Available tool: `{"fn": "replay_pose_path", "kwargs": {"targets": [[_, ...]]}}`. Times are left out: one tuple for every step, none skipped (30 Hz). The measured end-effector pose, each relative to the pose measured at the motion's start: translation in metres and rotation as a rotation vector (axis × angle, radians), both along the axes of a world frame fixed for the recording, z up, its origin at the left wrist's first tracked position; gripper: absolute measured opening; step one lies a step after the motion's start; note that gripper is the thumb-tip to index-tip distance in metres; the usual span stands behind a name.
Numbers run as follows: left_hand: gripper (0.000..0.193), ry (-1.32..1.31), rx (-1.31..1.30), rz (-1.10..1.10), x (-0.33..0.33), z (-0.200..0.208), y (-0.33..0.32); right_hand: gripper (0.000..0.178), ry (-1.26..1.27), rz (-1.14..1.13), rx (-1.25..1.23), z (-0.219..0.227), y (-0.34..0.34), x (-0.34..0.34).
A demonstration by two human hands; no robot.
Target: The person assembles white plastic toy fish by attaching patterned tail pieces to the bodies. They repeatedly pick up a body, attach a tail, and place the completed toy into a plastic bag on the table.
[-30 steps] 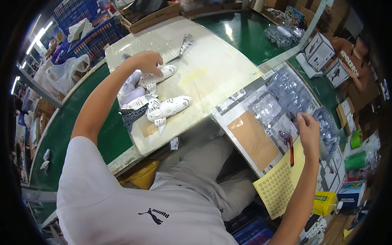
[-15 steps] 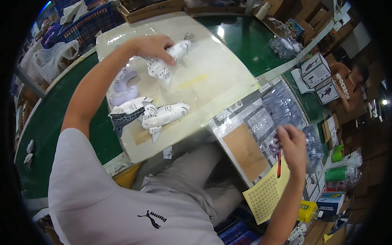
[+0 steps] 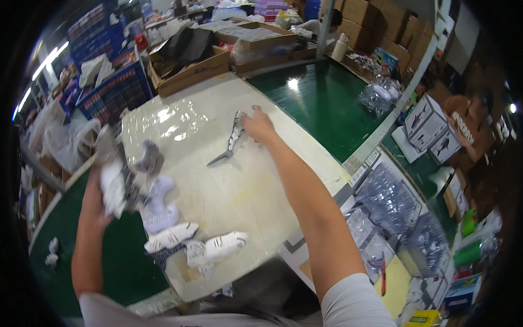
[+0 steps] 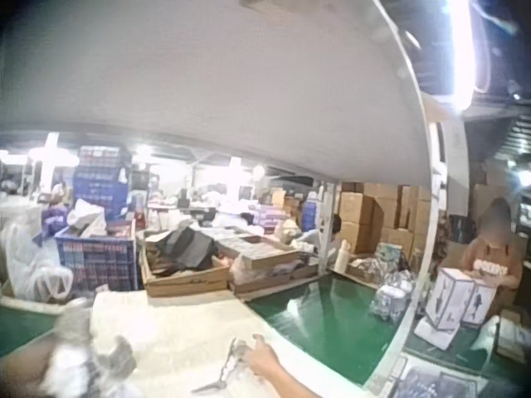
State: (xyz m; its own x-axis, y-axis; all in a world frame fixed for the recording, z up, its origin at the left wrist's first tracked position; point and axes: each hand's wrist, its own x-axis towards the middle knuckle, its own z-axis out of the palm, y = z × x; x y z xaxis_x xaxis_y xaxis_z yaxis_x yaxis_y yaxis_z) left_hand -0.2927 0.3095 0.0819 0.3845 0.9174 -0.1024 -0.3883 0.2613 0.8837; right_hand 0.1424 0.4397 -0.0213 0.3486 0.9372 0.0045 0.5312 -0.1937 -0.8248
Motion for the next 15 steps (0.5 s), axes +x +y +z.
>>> {"fn": "replay_pose_path", "kwargs": {"targets": [[0.065,0.058,-0.03,0.185,-0.008,-0.002,-0.019,0.066,-0.022,-0.045,-0.012,-0.006,0.016,-0.001],[0.067,0.004,0.083,0.123,-0.014,-0.005,-0.039,0.066,-0.11,0.033,-0.043,-0.01,0.027,0.001],[0.071,0.011,0.103,0.142,-0.019,-0.006,-0.049,0.067,-0.202,0.098,-0.11,-0.014,0.033,0.003],[0.069,0.056,0.078,0.282,-0.021,-0.008,-0.054,0.063,-0.151,0.148,-0.11,-0.016,0.034,0.006],[0.067,0.054,0.1,0.28,-0.022,-0.008,-0.056,0.06,-0.114,0.176,-0.134,-0.018,0.031,0.008],[0.065,0.041,0.136,0.203,-0.02,-0.01,-0.057,0.057,0.01,0.235,-0.063,-0.017,0.022,0.01],[0.062,0.049,0.079,0.268,-0.016,-0.011,-0.052,0.054,0.12,0.269,0.002,-0.014,0.01,0.01],[0.06,0.037,0.067,0.281,-0.012,-0.011,-0.047,0.05,0.238,0.295,0.053,-0.006,-0.005,0.01],[0.057,0.02,0.105,0.247,-0.006,-0.011,-0.041,0.045,0.317,0.277,0.154,0.003,-0.025,0.009],[0.056,0.0,0.072,0.238,0.0,-0.01,-0.035,0.039,0.408,0.246,0.244,0.015,-0.046,0.007],[0.054,-0.028,0.09,0.184,0.008,-0.01,-0.03,0.034,0.502,0.233,0.354,0.03,-0.068,0.005],[0.052,-0.045,0.098,0.126,0.016,-0.008,-0.027,0.032,0.468,0.171,0.43,0.047,-0.092,0.004],[0.051,-0.073,0.037,0.105,0.025,-0.005,-0.024,0.03,0.443,0.125,0.52,0.065,-0.119,0.005],[0.05,-0.121,0.07,0.062,0.034,-0.003,-0.026,0.029,0.419,0.08,0.609,0.082,-0.147,0.006],[0.049,-0.222,0.099,0.01,0.045,0.0,-0.029,0.025,0.489,0.054,0.737,0.098,-0.173,0.004]]}}
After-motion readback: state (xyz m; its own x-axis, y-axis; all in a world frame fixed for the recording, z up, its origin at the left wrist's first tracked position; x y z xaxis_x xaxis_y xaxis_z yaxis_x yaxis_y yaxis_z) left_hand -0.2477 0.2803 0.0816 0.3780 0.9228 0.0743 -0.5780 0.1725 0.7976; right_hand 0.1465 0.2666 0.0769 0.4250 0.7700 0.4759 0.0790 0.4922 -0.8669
